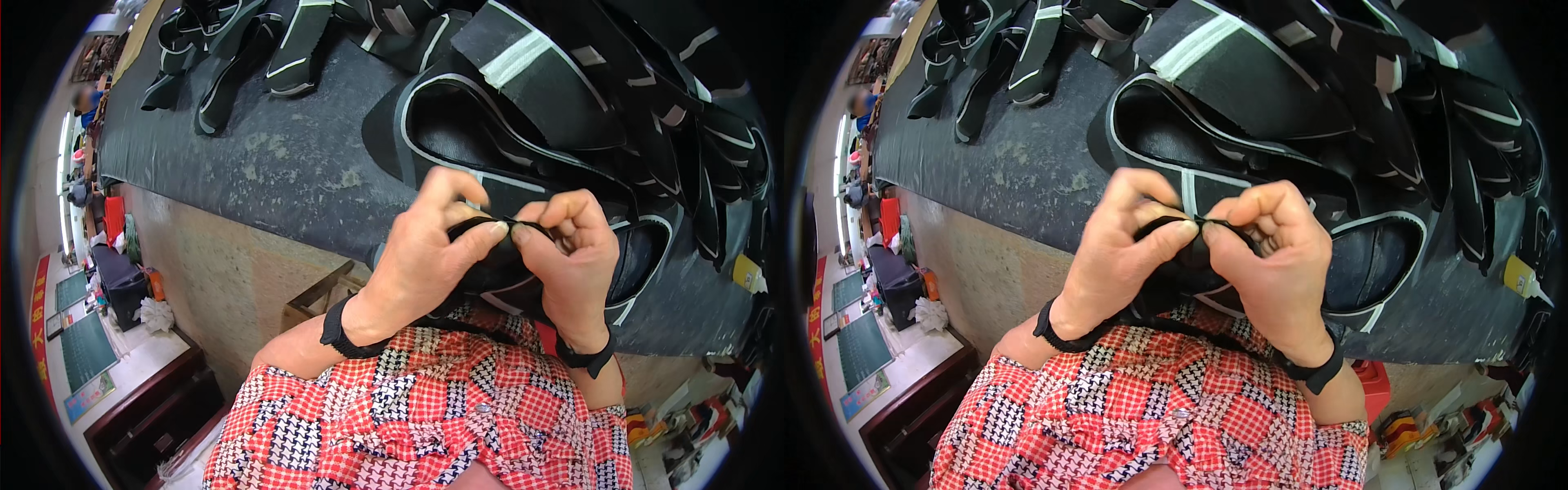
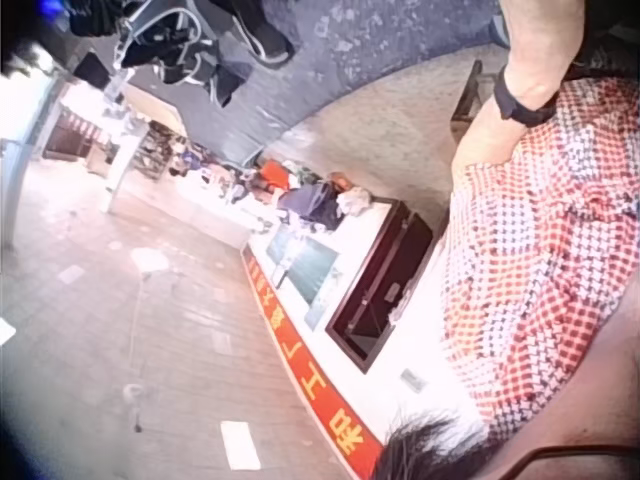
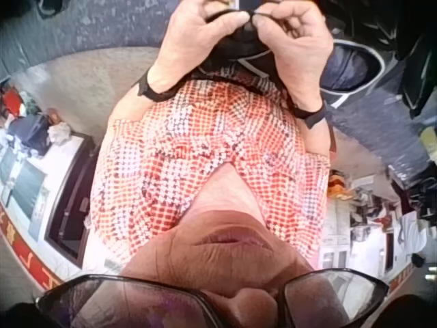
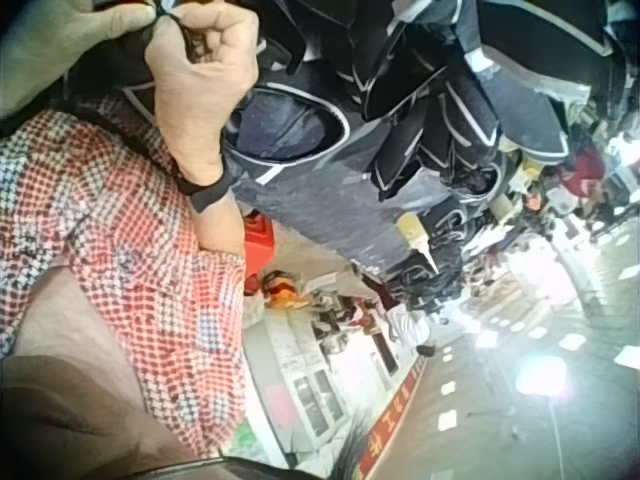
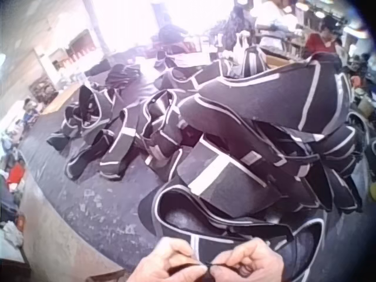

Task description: Assemble shoe upper components by folding edges and applying adhesive from a bottle to join the parts.

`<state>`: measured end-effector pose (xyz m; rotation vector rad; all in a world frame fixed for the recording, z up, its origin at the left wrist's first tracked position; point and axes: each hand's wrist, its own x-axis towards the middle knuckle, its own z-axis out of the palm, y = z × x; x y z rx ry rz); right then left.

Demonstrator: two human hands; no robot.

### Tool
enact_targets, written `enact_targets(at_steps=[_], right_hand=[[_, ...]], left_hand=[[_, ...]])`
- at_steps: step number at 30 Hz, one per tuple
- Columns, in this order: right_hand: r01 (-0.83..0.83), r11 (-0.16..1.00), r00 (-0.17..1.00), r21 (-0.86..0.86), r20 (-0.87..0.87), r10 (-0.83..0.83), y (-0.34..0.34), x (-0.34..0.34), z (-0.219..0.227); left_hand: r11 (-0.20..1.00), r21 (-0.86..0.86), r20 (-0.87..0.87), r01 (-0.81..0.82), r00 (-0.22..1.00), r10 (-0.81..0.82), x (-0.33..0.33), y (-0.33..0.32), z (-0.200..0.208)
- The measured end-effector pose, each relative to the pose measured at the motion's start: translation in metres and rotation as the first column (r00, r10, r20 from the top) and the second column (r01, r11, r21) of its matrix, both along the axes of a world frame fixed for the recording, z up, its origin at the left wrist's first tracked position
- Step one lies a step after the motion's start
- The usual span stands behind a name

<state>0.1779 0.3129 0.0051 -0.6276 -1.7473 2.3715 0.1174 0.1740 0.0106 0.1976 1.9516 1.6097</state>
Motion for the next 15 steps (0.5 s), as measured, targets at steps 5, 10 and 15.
enact_targets(at_steps=[5, 10, 15], right_hand=[[0.071, 0.996, 0.989, 0.054, -0.132, -0.063, -0.005, 0.003, 0.004], [0.082, 0.994, 0.982, 0.076, -0.175, -0.068, -0.006, 0.003, 0.004], [0.036, 0.999, 0.985, -0.019, -0.168, -0.039, 0.002, 0.001, -0.001]], left_hand=[[0.995, -0.024, -0.427, 0.099, 0.899, -0.100, 0.000, -0.010, 0.007], [0.996, 0.055, -0.322, 0.075, 0.945, -0.054, -0.003, -0.008, 0.003], [0.984, 0.082, -0.176, 0.156, 0.974, -0.139, -0.013, -0.005, 0.005]])
